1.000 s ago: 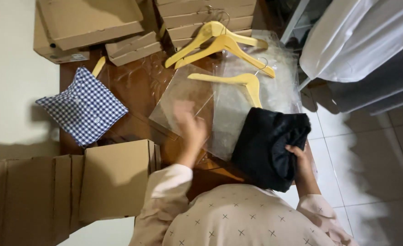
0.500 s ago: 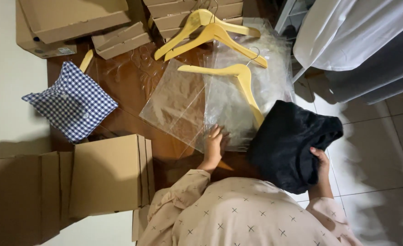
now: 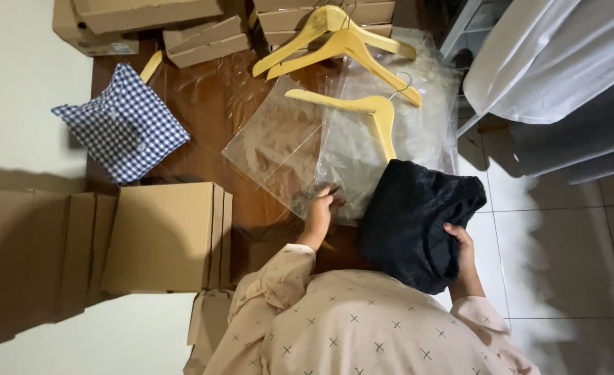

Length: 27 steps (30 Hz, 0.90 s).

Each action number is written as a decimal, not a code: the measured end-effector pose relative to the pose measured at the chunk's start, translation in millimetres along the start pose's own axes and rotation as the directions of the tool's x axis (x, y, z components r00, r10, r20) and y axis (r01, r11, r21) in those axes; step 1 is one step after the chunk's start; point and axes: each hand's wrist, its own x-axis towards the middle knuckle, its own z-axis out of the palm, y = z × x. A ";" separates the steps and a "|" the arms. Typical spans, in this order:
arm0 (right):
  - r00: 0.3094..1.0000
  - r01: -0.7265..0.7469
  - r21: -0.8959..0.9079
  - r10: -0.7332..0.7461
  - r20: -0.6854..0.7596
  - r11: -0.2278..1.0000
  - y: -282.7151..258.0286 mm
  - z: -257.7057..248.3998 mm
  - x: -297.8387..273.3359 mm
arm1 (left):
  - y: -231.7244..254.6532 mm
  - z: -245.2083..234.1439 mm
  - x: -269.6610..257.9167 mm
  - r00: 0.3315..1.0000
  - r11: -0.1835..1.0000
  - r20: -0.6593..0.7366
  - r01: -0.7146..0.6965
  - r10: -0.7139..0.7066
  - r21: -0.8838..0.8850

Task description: Packing folded clothes into cardboard boxes for shipping or storage.

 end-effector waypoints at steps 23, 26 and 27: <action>0.981 -0.082 -0.164 0.109 0.163 0.983 -1.2 -9.6 86.5 | 85.2 108.4 -52.9 0.747 0.162 0.295 -0.472 0.595 0.867; 0.982 -0.133 -0.209 0.157 0.100 0.969 -3.8 5.5 90.0 | 90.5 116.3 -58.5 0.788 0.158 0.216 -0.367 0.577 0.917; 0.977 -0.171 -0.213 0.193 0.089 0.962 -5.2 13.8 86.0 | 85.9 107.1 -56.1 0.740 0.060 0.296 -0.413 0.604 0.909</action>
